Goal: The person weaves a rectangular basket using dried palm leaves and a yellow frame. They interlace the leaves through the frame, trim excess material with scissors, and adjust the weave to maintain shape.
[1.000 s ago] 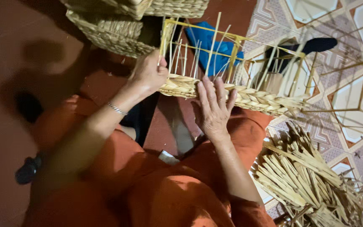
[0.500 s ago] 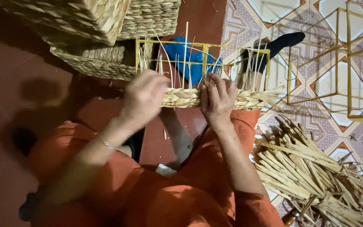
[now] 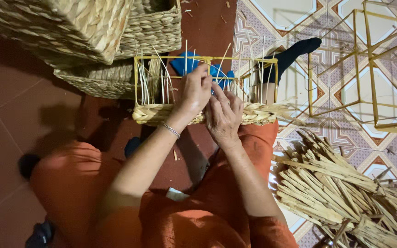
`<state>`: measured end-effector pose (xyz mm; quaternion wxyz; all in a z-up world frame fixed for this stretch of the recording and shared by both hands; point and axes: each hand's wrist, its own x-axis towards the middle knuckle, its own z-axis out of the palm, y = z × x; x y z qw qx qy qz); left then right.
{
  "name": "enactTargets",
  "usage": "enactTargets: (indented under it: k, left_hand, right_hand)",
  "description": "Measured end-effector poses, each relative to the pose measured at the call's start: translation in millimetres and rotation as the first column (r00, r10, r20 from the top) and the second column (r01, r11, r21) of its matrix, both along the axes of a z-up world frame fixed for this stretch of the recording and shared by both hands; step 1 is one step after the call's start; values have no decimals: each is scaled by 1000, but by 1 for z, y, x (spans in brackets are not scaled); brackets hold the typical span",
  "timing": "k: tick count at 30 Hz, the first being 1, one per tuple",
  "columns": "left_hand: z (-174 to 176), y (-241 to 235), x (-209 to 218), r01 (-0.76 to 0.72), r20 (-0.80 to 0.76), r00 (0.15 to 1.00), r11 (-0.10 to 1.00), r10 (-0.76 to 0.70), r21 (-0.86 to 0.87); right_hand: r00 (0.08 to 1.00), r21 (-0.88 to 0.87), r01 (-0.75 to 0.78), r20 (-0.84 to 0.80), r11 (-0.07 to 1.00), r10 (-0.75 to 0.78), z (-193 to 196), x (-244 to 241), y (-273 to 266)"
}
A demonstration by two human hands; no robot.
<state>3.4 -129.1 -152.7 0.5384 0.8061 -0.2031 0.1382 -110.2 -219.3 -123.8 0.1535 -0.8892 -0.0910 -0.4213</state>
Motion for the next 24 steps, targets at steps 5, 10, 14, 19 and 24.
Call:
enactTargets:
  k: [5,10,14,19,24]
  left_hand:
    - [-13,-9,11,4,-90,996,984,-20,-177]
    - [-17,-17,11,-26,-222,975,981,-17,-191]
    - [-15,-18,19,-11,-367,927,970,-82,-244]
    - [-16,-15,24,28,-451,857,896,-250,-444]
    - [-5,-12,30,-2,-180,983,998,14,69]
  right_hand:
    - [1000,-40,8,4,999,-7,5,3,0]
    - [1000,-66,12,-26,998,-14,6,-3,3]
    - [1000,-65,11,-11,998,-12,4,-3,2]
    - [1000,-32,-16,21,999,17,-1,-4,3]
    - [1000,-11,-21,19,1000,21,-4,-8,3]
